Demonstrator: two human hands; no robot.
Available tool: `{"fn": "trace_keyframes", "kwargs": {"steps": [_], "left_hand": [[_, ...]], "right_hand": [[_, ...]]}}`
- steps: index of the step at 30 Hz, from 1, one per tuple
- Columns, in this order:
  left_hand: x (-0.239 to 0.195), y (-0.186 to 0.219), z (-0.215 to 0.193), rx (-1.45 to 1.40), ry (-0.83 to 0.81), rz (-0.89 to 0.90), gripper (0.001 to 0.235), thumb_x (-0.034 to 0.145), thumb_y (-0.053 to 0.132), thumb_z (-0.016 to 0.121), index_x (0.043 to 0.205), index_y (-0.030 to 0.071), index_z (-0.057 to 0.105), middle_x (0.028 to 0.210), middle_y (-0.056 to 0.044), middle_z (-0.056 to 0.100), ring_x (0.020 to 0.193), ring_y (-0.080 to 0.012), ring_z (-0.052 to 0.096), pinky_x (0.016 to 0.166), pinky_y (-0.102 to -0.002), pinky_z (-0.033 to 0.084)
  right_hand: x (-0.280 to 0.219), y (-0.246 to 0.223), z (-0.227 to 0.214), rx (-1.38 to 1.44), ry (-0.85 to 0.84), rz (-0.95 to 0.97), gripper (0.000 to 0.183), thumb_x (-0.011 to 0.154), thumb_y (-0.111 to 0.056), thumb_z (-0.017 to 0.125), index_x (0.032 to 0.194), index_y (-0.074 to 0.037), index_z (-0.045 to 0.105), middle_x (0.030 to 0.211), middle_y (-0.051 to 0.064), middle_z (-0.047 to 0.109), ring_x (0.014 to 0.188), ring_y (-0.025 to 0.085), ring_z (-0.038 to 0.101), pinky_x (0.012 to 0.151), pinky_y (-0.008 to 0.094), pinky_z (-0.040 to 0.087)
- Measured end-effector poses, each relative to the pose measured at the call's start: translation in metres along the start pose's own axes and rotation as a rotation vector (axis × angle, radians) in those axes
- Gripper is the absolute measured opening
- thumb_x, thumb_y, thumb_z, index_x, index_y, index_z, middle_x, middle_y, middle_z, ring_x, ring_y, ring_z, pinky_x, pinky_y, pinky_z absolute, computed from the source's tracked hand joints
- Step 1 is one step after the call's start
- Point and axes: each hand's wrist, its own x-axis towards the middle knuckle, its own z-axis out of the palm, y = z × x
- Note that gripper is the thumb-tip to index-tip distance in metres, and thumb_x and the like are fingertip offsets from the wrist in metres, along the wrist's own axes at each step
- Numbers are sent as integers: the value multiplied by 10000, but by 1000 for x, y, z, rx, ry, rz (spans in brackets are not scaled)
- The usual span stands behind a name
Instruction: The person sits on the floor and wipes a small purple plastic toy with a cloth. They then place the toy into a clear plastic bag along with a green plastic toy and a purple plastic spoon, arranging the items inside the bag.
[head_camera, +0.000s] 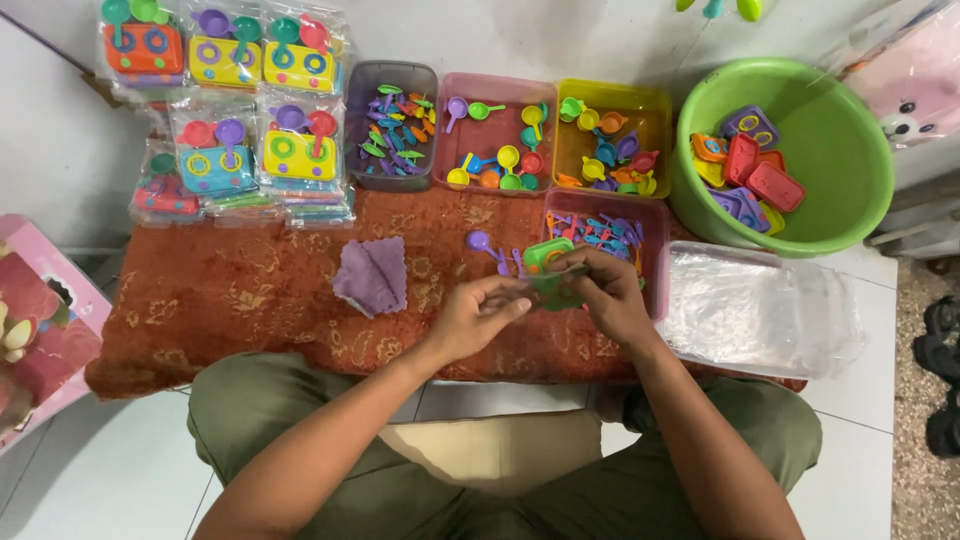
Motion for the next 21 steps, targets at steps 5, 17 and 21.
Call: {"fn": "trace_keyframes", "kwargs": {"steps": [5,17,21], "left_hand": [[0,-10,1,-76,-46,-79,217,925,141,751,1104,20,745,1005,-152,769,897,-102,676,817,-297,607],[-8,-2,9,-195,-85,-329,183,942,87,706,1014,-80,681,874,-276,742,767,-369,760,666,-454,649],[-8,-4,8,-179,-106,-353,179,945,76,699,1027,-82,676,873,-270,736,764,-379,760,665,-456,651]], "right_hand": [[0,-15,10,-5,38,8,277,849,147,559,1033,68,752,594,109,610,564,103,518,545,260,450],[4,-4,-19,21,253,-13,262,972,67,625,1229,65,676,788,97,684,791,117,662,778,288,559],[3,-2,-19,30,181,-22,434,948,128,601,1372,36,612,1042,158,721,975,188,695,863,355,573]]}}
